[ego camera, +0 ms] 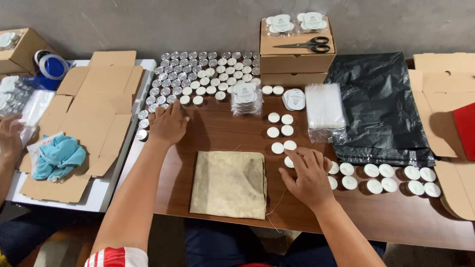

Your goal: Cleaning the bottom of small tea light candle containers by rubbing them against a cloth and lining them up on a table.

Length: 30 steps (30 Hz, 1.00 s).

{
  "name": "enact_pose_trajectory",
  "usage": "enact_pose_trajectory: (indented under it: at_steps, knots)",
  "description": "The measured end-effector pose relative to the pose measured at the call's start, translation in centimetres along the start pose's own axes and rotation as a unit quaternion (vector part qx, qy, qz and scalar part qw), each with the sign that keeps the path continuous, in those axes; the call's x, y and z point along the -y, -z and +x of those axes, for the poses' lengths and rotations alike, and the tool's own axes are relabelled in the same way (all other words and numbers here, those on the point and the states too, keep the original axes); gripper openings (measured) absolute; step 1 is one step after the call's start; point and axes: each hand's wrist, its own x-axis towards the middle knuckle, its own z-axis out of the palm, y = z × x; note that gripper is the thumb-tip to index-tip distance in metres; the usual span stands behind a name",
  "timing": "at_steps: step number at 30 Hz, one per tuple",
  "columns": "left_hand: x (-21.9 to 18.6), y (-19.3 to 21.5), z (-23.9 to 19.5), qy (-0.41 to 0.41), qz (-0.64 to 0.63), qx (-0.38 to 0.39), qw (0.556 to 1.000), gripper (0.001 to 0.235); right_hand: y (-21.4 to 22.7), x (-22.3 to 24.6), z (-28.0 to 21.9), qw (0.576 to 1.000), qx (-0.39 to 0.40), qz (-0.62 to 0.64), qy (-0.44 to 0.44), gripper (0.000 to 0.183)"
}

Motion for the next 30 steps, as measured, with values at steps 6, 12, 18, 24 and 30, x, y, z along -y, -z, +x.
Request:
enact_pose_trajectory:
  at_steps: [6,12,18,24,30]
  knots:
    - [-0.4,-1.5,-1.0,-0.019,-0.06,-0.056,0.996,0.066,0.6,0.3,0.3,0.998,0.007,0.047,-0.028,0.05]
    - [-2.0,-1.1,-2.8,-0.044,-0.088,0.001,0.995,0.062,-0.8,0.2,-0.2,0.999,0.02,0.018,-0.043,0.049]
    - [-2.7,-4.6,-3.9,-0.154,-0.123,-0.238,0.951,0.053,-0.4,0.2,0.0,0.997,-0.002,0.053,-0.049,0.046]
    - [-10.9,6.7,-15.8,-0.176,-0.409,0.048,0.894,0.082,-0.7,0.8,0.1,0.994,0.012,0.092,-0.05,0.04]
    - [-10.9,6.2,-18.9,-0.173,-0.273,0.114,0.939,0.128,-0.7,4.2,1.4,0.969,0.185,0.151,0.066,0.039]
